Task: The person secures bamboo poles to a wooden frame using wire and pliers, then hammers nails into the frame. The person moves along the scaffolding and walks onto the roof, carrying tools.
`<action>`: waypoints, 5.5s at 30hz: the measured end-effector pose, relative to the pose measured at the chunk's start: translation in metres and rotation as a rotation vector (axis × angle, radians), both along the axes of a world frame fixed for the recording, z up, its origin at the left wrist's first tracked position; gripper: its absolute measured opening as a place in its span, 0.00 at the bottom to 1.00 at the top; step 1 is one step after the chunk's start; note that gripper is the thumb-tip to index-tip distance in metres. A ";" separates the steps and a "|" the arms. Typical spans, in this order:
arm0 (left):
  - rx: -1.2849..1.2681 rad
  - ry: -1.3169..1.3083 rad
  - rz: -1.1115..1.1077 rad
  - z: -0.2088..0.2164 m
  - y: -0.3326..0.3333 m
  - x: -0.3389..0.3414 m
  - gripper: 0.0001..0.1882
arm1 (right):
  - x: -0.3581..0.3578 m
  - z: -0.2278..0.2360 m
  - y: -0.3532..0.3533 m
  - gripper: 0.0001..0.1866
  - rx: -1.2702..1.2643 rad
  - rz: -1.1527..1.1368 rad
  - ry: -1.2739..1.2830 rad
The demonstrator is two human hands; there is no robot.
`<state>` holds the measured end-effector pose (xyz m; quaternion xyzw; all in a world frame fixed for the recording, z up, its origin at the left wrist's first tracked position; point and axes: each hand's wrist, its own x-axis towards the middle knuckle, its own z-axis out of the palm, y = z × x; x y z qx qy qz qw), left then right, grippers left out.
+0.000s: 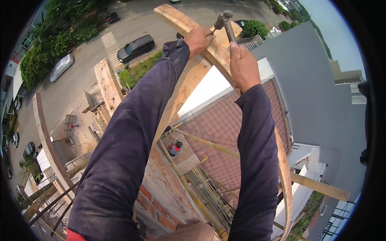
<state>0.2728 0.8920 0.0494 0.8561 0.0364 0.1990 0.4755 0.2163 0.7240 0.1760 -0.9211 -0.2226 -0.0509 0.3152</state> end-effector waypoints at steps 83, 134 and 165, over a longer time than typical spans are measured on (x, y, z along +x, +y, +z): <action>0.374 -0.058 0.202 -0.022 0.050 0.067 0.08 | 0.009 0.077 -0.016 0.27 0.642 -0.046 0.249; 0.392 -0.264 0.313 -0.037 0.048 0.075 0.08 | 0.006 0.081 0.007 0.23 0.541 -0.022 0.375; 0.427 -0.180 0.282 -0.023 0.050 0.062 0.11 | -0.026 0.043 -0.052 0.26 0.403 -0.372 0.346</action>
